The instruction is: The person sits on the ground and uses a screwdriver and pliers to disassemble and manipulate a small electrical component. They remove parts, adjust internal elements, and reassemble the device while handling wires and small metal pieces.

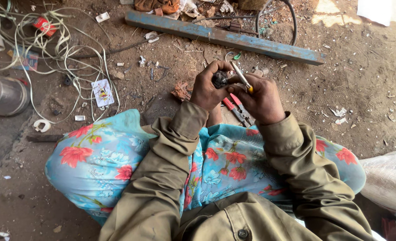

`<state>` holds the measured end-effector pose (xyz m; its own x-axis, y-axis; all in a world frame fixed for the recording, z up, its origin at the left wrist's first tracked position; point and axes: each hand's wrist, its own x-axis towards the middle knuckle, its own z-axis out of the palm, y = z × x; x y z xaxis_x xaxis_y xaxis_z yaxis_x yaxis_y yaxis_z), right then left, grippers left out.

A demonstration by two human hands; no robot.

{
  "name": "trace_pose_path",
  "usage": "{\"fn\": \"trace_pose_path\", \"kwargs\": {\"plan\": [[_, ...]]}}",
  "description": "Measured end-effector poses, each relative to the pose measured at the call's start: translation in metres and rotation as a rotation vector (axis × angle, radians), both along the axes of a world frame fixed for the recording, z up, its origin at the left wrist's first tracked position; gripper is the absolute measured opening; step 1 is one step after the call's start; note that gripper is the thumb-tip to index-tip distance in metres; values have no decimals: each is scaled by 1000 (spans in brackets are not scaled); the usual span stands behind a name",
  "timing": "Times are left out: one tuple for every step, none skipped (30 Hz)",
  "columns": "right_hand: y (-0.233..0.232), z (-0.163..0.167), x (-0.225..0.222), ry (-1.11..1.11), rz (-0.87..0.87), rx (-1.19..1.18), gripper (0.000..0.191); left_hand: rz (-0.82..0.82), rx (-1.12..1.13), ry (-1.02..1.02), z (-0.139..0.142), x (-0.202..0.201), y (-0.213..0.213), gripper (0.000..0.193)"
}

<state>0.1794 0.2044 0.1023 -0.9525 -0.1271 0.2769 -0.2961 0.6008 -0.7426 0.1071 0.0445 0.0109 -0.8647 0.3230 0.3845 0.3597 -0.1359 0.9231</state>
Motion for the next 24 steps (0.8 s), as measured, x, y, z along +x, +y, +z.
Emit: {"fn": "trace_pose_path", "kwargs": {"plan": [[0,2,-2,-16,0,29,25,6,8,37,0,0,0,42],[1,3,-4,-28,-2,59,26,45,-31,50,-1,0,-2,37],[3,6,-3,-15,-1,112,29,84,-70,65,0,-2,-2,32],[5,10,-3,-1,-1,165,33,123,-108,79,0,-3,-3,28],[6,14,-1,11,-1,217,37,166,-92,101,2,-5,-5,27],[8,18,1,6,-31,248,33,209,-76,122,4,-8,-7,27],[8,22,3,4,-59,279,30,255,-60,145,6,-10,-10,26],[7,26,6,1,-85,308,27,310,-84,187,9,-11,-12,27],[4,30,8,-19,-110,324,24,365,-109,232,13,-12,-14,28],[0,33,11,-36,-134,340,22,421,-135,279,16,-13,-16,29],[-3,37,13,-55,-159,356,21,456,-147,328,20,-13,-18,31],[-6,41,14,-28,-135,366,21,489,-156,380,23,-13,-19,33],[-8,46,15,-1,-111,377,22,523,-166,430,26,-14,-21,35],[-10,49,16,22,-89,390,22,526,-176,455,29,-14,-22,36],[-13,52,18,34,-97,414,22,530,-186,479,31,-15,-23,38],[-16,54,19,47,-105,439,23,534,-194,504,33,-15,-24,40],[-17,55,19,60,-114,466,23,531,-212,530,35,-15,-25,42],[-19,56,18,71,-122,475,22,528,-229,554,36,-15,-26,44],[-21,55,18,78,-131,483,22,523,-248,577,37,-15,-26,47],[-22,55,18,85,-139,491,21,513,-251,591,38,-15,-26,48],[-22,55,19,94,-137,483,21,502,-255,607,39,-14,-27,50],[-23,54,19,103,-136,476,21,490,-257,624,39,-14,-27,52],[-23,54,20,111,-134,470,20,487,-258,641,40,-14,-27,53],[-23,53,21,107,-154,501,20,485,-258,659,40,-14,-27,54]]}}
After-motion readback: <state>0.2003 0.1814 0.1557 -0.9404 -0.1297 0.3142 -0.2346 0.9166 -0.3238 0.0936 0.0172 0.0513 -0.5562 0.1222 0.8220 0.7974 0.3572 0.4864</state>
